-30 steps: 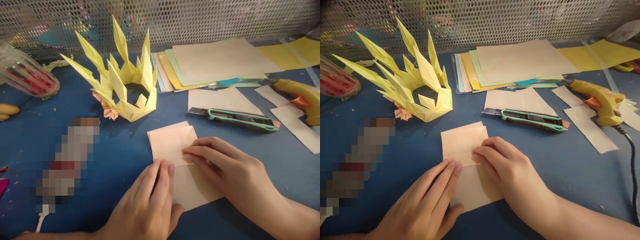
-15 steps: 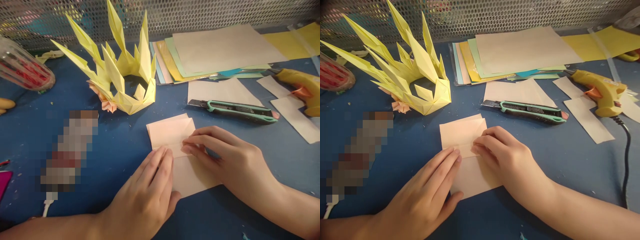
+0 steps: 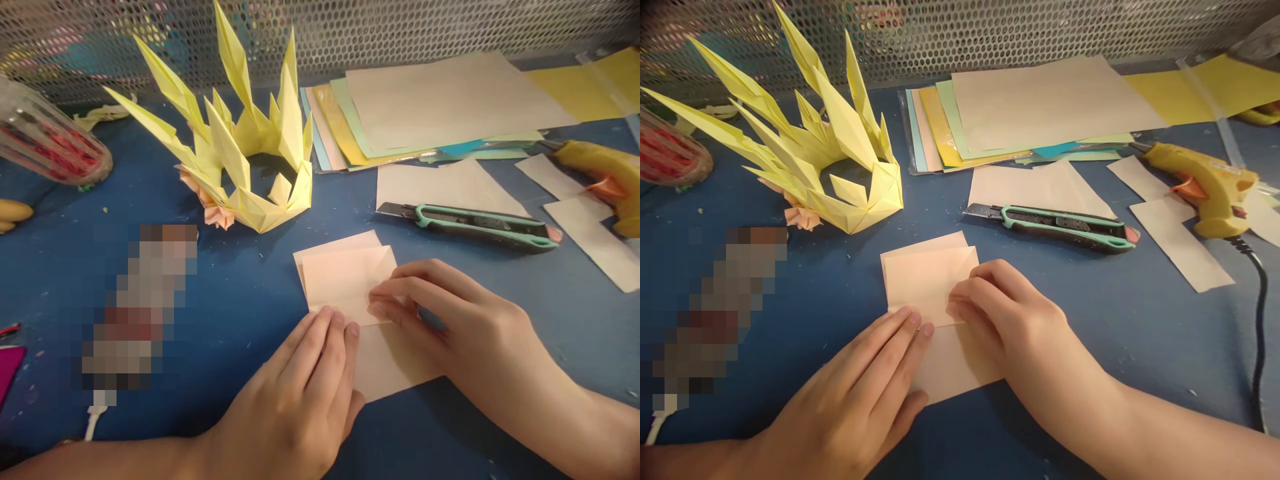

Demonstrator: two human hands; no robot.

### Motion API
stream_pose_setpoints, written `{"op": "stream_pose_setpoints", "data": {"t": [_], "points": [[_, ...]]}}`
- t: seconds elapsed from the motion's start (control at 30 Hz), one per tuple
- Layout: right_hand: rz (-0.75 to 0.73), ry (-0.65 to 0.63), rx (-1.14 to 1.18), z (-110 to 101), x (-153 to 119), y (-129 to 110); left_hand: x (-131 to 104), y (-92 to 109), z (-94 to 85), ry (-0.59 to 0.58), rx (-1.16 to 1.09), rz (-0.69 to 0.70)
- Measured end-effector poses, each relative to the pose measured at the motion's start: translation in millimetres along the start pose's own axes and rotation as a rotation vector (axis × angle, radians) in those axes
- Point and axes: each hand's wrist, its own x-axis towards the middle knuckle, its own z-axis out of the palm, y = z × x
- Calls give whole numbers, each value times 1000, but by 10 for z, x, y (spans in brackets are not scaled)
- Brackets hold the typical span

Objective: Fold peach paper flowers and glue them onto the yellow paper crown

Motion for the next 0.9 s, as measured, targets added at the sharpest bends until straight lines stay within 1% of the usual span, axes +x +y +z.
{"op": "stream_pose_setpoints", "data": {"t": [0.3,0.43,0.63,0.77,0.9], "points": [[-6,-29,19,42,-28,1,-22,20,17,8,-6,-12],[-16,-25,44,55,-42,10,-2,1,26,35,4,22],[-7,-39,20,32,-31,-19,17,-1,12,-2,0,-4],[-23,-36,14,38,-25,-22,-2,-6,35,11,16,23],[-27,-52,25,45,-25,-13,6,-9,24,-21,14,22]]}}
